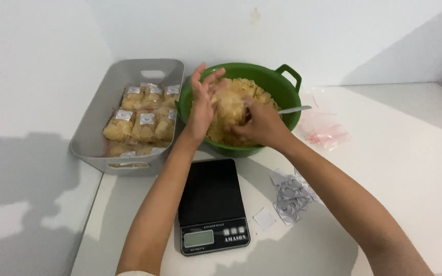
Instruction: Scooping chips from a bowl into small plastic bags, weighing them on a digital scale, and applying labels.
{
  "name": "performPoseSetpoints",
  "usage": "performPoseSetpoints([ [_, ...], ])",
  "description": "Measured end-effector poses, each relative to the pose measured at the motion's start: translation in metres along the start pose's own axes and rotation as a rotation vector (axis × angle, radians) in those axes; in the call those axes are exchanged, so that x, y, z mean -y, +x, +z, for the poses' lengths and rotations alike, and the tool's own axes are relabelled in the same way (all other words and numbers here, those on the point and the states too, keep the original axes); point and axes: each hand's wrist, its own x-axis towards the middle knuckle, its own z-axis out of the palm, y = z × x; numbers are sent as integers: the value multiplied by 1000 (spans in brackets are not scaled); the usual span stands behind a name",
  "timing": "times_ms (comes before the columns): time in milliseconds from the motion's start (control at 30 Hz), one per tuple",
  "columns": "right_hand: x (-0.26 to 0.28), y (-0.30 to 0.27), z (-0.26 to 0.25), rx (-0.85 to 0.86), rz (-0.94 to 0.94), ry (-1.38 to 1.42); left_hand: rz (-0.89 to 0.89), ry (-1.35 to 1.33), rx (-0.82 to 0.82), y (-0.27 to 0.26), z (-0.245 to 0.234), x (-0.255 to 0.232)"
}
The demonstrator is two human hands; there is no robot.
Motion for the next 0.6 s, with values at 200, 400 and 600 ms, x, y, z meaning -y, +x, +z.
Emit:
performPoseSetpoints([
  [200, -52, 23, 31, -47, -221, -104, 87, 140, 167, -19, -1, -13],
  [400, -30, 7, 6, -293, -406, 84, 29, 576, 162, -59, 9, -81],
  [600, 25, -38, -14, -277, -554, 217, 50, 684, 204, -102, -1, -101],
])
